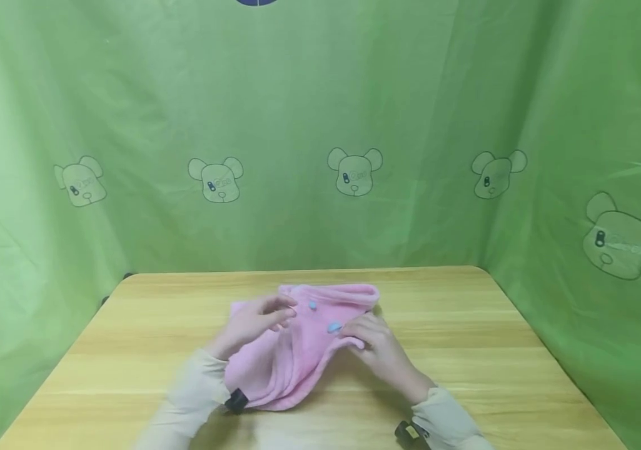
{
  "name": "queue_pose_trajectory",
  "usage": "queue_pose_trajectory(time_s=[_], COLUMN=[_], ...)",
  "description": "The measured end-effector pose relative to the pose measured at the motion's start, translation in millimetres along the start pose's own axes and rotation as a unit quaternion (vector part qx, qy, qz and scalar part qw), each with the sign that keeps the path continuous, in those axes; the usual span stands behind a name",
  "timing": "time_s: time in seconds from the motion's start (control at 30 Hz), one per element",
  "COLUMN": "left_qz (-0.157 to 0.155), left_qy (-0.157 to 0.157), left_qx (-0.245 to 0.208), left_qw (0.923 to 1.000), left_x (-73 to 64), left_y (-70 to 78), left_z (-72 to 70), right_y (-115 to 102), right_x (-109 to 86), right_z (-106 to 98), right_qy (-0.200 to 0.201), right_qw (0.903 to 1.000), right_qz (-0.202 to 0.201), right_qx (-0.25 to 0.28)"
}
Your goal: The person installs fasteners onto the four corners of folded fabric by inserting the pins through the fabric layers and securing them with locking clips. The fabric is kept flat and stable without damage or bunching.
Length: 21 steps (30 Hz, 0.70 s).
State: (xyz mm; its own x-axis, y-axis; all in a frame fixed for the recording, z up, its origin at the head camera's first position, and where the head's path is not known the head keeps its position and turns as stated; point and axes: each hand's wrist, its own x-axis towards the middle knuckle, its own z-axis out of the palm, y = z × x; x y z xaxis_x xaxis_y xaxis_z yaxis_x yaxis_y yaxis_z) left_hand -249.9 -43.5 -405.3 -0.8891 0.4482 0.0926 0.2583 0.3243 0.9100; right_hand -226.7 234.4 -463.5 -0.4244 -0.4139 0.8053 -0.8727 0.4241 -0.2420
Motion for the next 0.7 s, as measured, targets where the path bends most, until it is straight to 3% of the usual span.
queue_pose_trajectory(time_s=[0.17,0.33,0.47,0.7], left_qz=[-0.024,-0.078,-0.114,-0.156], left_qy=[0.092,0.166,0.2,0.22], left_qx=[0.0,-0.038,-0.052,-0.016], left_qw=[0.9955,0.9823,0.9718,0.9629], left_x=[-7.1,-6.1,-2.4,5.6], left_y=[-10.9,-34.5,-57.4,-92.9], left_z=[-41.5,-71.8,-79.3,-76.2], right_y=[-2,-3,-1,-2], right_x=[-3.1,-6.3,-11.2,-25.6], right_z=[-11,-23,-30,-36], right_qy=[-0.045,-0.087,-0.098,-0.136], right_qw=[0.999,0.996,0.9947,0.9904], right_qz=[0.003,-0.003,-0.027,-0.028], right_qx=[-0.004,-0.02,-0.016,-0.001])
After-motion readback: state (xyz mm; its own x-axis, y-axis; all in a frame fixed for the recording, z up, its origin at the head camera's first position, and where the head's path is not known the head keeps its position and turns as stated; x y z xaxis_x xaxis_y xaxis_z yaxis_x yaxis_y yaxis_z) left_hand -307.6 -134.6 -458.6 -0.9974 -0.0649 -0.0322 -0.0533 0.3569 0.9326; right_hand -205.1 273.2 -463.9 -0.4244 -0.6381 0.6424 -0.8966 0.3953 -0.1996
